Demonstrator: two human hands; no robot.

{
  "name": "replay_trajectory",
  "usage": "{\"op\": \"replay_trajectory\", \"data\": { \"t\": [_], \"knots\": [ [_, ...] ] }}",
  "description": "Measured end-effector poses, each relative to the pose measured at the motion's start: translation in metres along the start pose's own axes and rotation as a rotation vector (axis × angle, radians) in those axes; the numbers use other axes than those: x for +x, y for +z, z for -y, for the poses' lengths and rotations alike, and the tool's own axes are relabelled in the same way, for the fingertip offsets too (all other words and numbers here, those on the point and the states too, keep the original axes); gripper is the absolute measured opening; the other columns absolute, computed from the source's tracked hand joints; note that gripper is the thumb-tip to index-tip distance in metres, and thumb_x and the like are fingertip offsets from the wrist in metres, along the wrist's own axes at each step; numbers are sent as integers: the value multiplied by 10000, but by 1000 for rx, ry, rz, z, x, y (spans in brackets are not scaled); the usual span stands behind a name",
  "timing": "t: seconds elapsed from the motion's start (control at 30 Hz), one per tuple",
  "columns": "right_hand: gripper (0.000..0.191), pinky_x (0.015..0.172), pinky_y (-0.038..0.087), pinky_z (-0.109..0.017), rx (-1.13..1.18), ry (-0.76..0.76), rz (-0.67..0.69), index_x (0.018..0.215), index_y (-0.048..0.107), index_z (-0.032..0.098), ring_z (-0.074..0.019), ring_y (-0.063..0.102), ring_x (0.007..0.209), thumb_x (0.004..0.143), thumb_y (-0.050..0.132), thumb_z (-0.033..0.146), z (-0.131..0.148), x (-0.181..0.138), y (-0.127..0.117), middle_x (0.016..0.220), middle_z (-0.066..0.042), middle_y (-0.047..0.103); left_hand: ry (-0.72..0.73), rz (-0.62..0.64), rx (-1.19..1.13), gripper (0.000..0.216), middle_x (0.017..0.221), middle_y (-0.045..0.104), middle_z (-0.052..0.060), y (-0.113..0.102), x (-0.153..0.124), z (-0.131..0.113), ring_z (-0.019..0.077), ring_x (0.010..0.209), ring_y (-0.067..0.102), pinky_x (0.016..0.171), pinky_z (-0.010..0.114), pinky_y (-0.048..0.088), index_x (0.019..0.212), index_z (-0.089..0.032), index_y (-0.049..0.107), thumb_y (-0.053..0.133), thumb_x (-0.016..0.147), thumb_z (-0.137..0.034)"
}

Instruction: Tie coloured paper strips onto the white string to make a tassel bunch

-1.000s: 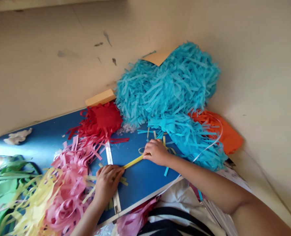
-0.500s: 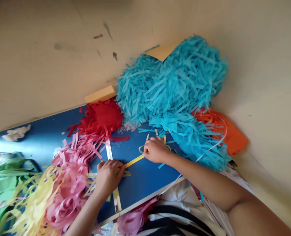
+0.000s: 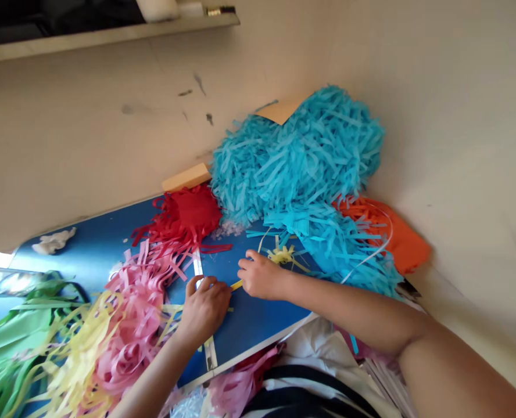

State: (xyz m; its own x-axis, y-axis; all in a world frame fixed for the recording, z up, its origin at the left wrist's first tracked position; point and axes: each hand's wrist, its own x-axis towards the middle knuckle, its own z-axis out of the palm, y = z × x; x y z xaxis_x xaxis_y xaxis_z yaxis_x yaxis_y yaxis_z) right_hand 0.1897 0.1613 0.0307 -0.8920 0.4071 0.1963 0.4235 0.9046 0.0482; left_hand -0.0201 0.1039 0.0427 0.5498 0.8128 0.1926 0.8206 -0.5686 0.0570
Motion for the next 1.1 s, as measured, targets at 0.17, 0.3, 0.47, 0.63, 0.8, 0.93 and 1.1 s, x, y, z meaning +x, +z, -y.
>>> {"op": "replay_trajectory", "data": {
  "t": [0.17, 0.3, 0.47, 0.63, 0.8, 0.93, 1.1],
  "knots": [
    [204, 852, 294, -412, 36, 72, -16, 771, 663, 158, -214, 487, 871, 912, 519, 186, -5, 3, 5, 811, -60, 650, -33, -73, -9, 178, 816, 723, 24, 7, 2, -2, 224, 878, 592, 939, 461, 325, 880, -228, 706, 535, 924, -203],
    [140, 842, 281, -410, 62, 120, -38, 773, 645, 164, -211, 485, 886, 877, 557, 195, -5, 2, 7, 828, -51, 653, -60, -92, 7, 191, 788, 708, 20, 9, 2, -2, 213, 846, 593, 911, 452, 334, 846, -225, 697, 529, 918, -167],
    [131, 867, 285, -420, 83, 151, -18, 783, 653, 166, -219, 488, 915, 873, 562, 194, -3, 1, 6, 843, -53, 660, -68, -104, 17, 184, 793, 711, 29, 8, 2, -1, 216, 839, 596, 911, 466, 321, 873, -230, 698, 529, 919, -173],
    [178, 905, 296, -432, 55, 166, -57, 902, 660, 180, -228, 482, 967, 955, 496, 221, 11, 5, 6, 952, -63, 661, -58, -123, 12, 222, 755, 708, 19, 13, 3, -2, 206, 812, 603, 878, 445, 341, 796, -222, 688, 515, 921, -159],
    [269, 880, 291, -413, -4, 116, -111, 838, 647, 167, -217, 483, 915, 984, 422, 141, 16, -1, 19, 856, -53, 650, -92, -126, 7, 210, 802, 729, 11, 16, -4, -3, 208, 834, 615, 895, 446, 336, 813, -219, 686, 521, 932, -166],
    [267, 864, 268, -393, 18, 189, -135, 839, 650, 170, -196, 485, 897, 997, 435, 157, -4, -19, 22, 880, -42, 664, -118, -100, -25, 190, 883, 747, 4, 14, -14, 2, 229, 880, 624, 901, 462, 327, 912, -249, 708, 532, 938, -182],
    [185, 843, 258, -367, 205, 292, -59, 864, 678, 201, -189, 491, 897, 965, 552, 292, -21, -25, 22, 918, -31, 673, -251, -106, -194, 230, 871, 721, 24, 24, -25, 16, 231, 836, 610, 803, 407, 373, 842, -261, 732, 534, 944, -317]
  ]
}}
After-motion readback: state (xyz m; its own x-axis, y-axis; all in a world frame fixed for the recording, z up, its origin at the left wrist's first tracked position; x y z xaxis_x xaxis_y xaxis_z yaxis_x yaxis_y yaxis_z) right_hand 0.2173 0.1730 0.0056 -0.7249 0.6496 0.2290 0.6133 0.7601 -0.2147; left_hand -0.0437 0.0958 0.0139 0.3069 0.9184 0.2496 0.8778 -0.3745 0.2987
